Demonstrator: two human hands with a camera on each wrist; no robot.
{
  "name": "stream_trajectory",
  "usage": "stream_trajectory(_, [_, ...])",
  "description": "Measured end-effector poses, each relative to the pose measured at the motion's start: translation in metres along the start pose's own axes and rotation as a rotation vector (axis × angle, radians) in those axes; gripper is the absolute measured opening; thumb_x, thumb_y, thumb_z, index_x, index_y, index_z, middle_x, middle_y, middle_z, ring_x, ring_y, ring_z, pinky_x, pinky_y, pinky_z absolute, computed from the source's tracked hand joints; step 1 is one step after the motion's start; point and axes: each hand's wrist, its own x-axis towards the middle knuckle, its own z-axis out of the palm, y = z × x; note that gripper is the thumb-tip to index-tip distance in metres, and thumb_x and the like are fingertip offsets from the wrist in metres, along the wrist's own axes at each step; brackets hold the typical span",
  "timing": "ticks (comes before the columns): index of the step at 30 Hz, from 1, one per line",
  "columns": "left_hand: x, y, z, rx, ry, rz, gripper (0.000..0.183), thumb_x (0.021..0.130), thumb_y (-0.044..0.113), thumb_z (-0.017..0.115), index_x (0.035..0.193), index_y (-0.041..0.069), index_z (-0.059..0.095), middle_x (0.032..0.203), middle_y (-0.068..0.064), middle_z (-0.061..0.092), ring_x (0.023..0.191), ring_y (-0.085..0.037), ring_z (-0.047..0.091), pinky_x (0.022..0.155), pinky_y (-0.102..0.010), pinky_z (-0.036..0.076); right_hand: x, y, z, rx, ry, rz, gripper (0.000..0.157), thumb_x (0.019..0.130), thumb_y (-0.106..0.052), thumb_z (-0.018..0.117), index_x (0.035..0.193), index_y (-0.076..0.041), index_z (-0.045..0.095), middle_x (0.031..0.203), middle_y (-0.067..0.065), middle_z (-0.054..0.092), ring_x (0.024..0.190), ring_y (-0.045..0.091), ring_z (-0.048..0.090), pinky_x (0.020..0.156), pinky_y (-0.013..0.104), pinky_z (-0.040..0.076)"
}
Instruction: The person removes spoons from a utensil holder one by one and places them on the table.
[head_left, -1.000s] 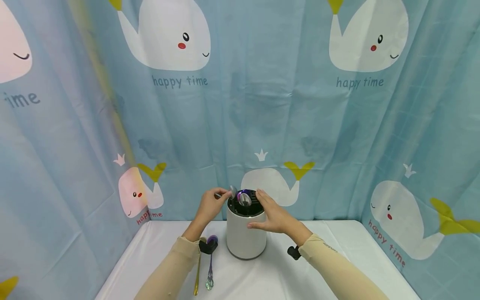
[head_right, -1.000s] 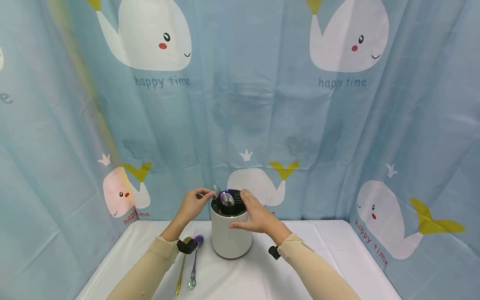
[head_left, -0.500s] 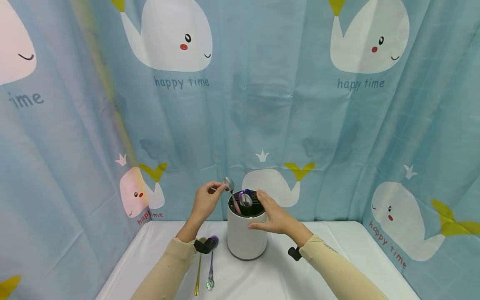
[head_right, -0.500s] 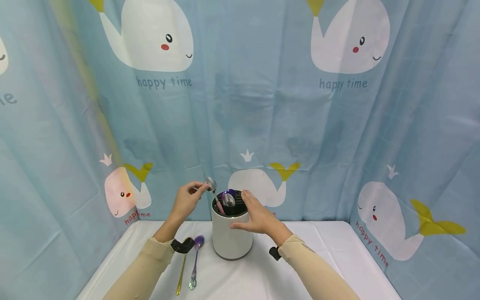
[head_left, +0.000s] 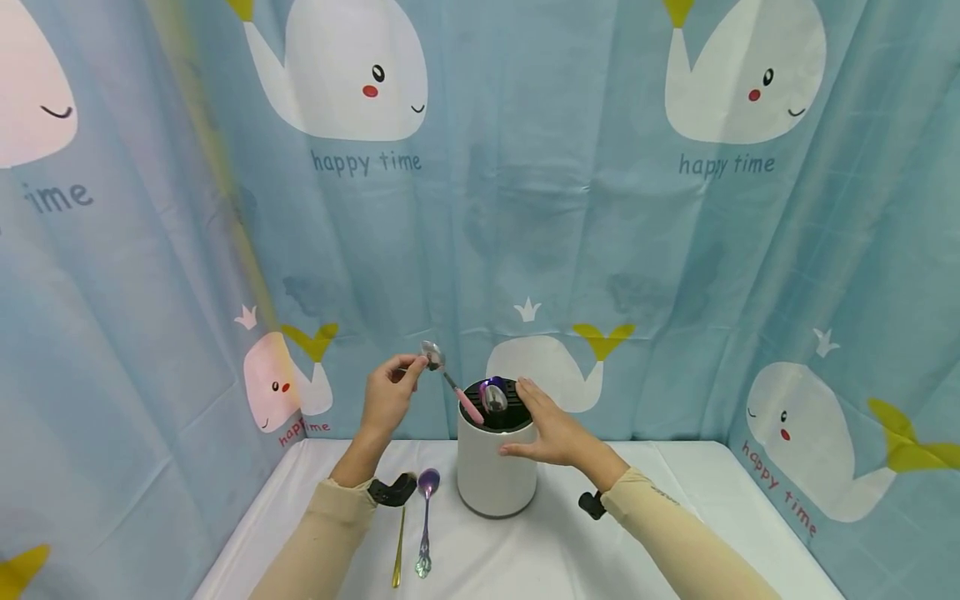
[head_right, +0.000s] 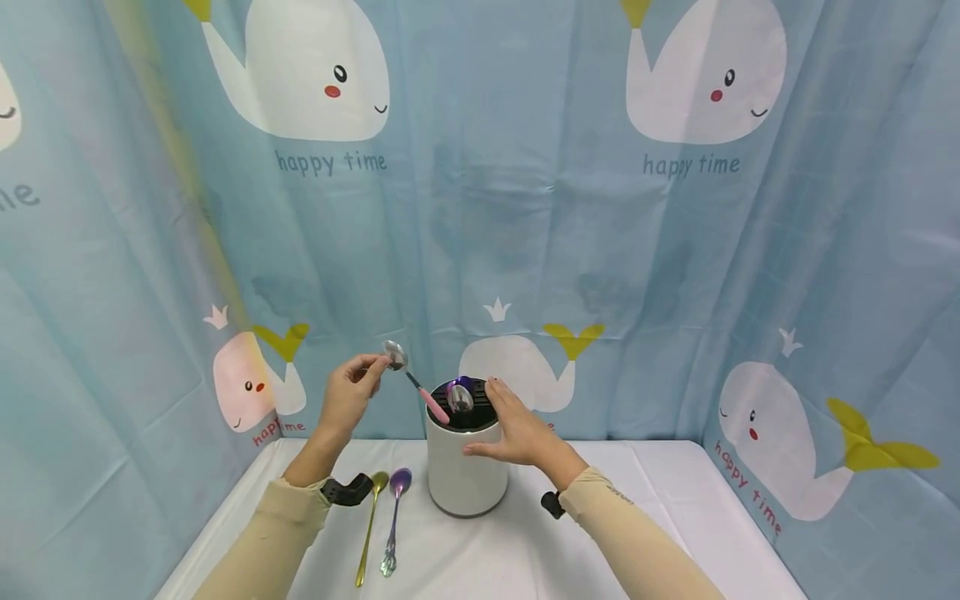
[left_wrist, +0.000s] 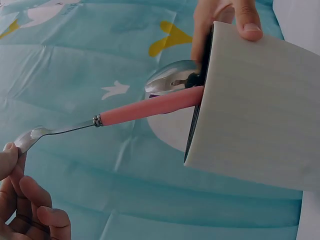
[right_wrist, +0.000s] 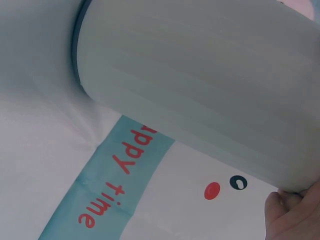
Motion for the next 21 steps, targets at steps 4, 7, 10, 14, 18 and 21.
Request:
stream_trajectory(4, [0.0,0.0,-0.008,-0.029,0.029,-0.022,0.034,0.106,0.034,0.072,0.11,0.001,0.077,0.077,-0.003,0.056,0.069,-0.014,0.049,0.063,-0.027,0.037,0.0,0.0,0.0,0.013,-0.002,0.001,0.13,0.084,-0.083,0.071,0.172,-0.007,0.012,0.18,0.01,0.009,0.166,0.027,0.006,0.128,0.057,0.025])
stream_trajectory(7, [0.0,0.001,-0.014,-0.05,0.047,-0.038,0.036,0.106,0.034,0.071,0.111,-0.001,0.075,0.078,-0.001,0.056,0.071,-0.013,0.049,0.063,-0.025,0.038,0.0,0.001,0.0,0.009,-0.005,0.009,0.13,0.085,-0.082,0.071,0.173,-0.009,0.011,0.181,0.008,0.008,0.166,0.026,0.006,0.128,0.056,0.024])
stream_trajectory(10, [0.001,0.001,-0.02,-0.064,0.05,-0.044,0.036,0.107,0.033,0.071,0.114,-0.003,0.074,0.079,-0.001,0.055,0.073,-0.013,0.05,0.064,-0.025,0.039,0.001,0.003,0.0,0.002,-0.002,0.011,0.129,0.085,-0.082,0.071,0.173,-0.01,0.01,0.181,0.008,0.007,0.167,0.026,0.005,0.128,0.056,0.024])
stream_trajectory(14, [-0.003,0.006,-0.027,-0.062,0.03,-0.081,0.034,0.108,0.027,0.069,0.118,-0.006,0.072,0.08,-0.001,0.054,0.073,-0.012,0.049,0.064,-0.024,0.039,0.002,0.005,0.0,-0.006,-0.001,0.004,0.13,0.084,-0.084,0.069,0.173,-0.01,0.01,0.18,0.01,0.009,0.167,0.026,0.006,0.128,0.055,0.024])
stream_trajectory(18, [-0.005,-0.001,-0.032,-0.024,0.008,-0.142,0.033,0.108,0.024,0.068,0.119,-0.007,0.072,0.079,-0.001,0.055,0.072,-0.012,0.049,0.066,-0.026,0.039,0.001,0.005,0.0,-0.004,-0.002,0.001,0.13,0.085,-0.084,0.07,0.173,-0.009,0.011,0.18,0.011,0.009,0.167,0.027,0.006,0.128,0.056,0.024])
stream_trajectory(21, [-0.004,-0.017,-0.036,0.022,-0.019,-0.165,0.036,0.107,0.031,0.07,0.12,-0.003,0.074,0.079,-0.001,0.056,0.072,-0.012,0.049,0.066,-0.027,0.039,0.001,0.004,0.0,-0.002,-0.002,0.002,0.129,0.085,-0.082,0.07,0.173,-0.009,0.011,0.18,0.011,0.009,0.167,0.027,0.006,0.128,0.056,0.023])
